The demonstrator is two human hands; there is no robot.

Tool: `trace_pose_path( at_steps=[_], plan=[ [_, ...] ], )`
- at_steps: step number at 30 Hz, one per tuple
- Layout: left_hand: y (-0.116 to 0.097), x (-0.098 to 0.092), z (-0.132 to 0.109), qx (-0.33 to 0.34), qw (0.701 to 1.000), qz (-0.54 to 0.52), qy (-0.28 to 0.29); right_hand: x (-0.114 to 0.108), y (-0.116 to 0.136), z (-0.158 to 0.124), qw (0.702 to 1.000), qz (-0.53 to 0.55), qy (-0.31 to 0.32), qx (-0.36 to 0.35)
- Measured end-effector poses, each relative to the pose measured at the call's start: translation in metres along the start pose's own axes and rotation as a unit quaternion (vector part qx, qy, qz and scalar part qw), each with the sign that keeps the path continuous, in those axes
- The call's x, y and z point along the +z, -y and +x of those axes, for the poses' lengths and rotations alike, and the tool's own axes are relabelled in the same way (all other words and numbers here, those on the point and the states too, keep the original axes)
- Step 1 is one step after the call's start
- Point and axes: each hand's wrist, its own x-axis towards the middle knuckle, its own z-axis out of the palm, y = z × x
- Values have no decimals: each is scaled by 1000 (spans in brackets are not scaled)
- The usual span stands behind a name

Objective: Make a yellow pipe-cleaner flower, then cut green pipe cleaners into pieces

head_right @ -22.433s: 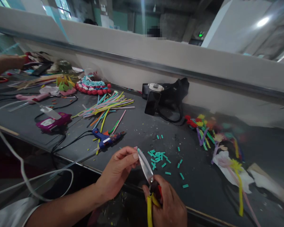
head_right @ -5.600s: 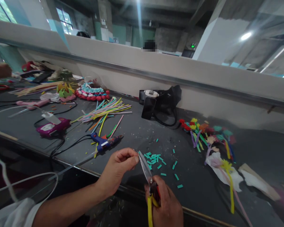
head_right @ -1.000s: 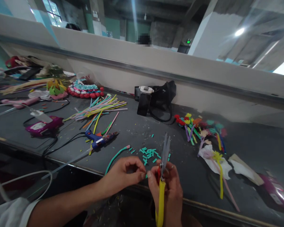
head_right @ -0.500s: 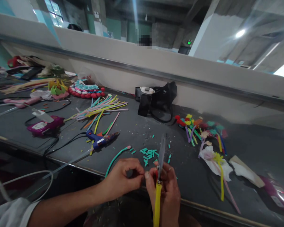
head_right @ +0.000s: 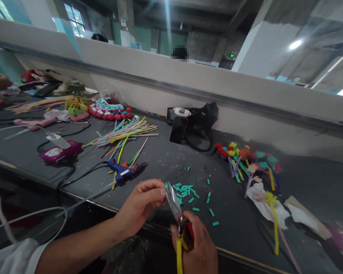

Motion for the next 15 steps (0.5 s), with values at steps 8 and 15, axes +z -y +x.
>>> trace_pose_path(
  at_steps=[8, 15],
  plan=[
    [1, -1, -2, 45, 995, 81, -21, -6, 3, 2, 1000, -16, 16, -5],
    [1, 0, -1, 51, 993, 104, -29, -7, 11, 3, 1000, -10, 9, 15]
  ],
)
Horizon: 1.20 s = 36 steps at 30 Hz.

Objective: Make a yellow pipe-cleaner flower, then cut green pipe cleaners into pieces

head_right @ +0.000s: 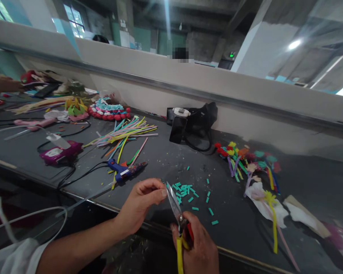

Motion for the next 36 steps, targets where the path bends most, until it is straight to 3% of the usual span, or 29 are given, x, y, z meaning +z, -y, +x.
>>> trace_pose_path(
  at_steps=[4, 13, 23, 36],
  plan=[
    [2, 1, -1, -1, 1000, -9, 7, 0, 5, -1, 999, 9, -5, 36],
    [3, 2, -2, 6, 999, -45, 6, 2, -4, 1, 998, -25, -12, -49],
    [7, 3, -3, 6, 998, -57, 6, 5, 6, -5, 999, 29, 14, 42],
    [5, 5, -3, 7, 999, -45, 11, 5, 2, -2, 998, 44, -25, -30]
  ],
)
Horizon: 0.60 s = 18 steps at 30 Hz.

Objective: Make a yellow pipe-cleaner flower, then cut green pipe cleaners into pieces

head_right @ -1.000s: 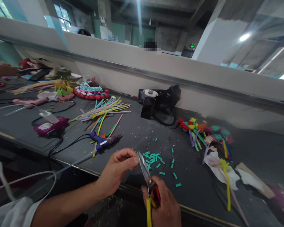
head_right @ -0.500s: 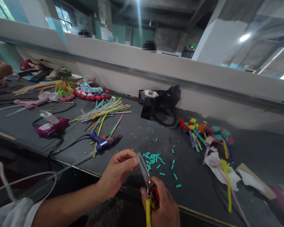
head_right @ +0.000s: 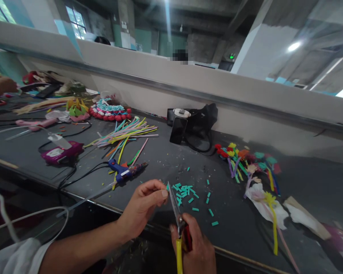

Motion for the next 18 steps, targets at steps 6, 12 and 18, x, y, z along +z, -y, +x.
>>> trace_pose_path(
  at_steps=[6, 12, 18],
  plan=[
    [-17, -21, 24, 51, 981, 184, -34, -13, -3, 14, 998, -12, -48, 40],
    [-18, -46, 50, 148, 837, 526, -14, -26, -2, 17, 979, 66, -15, 192],
    [5, -44, 50, 118, 720, 682, 52, -28, 6, 16, 957, 127, -25, 258]
  ],
)
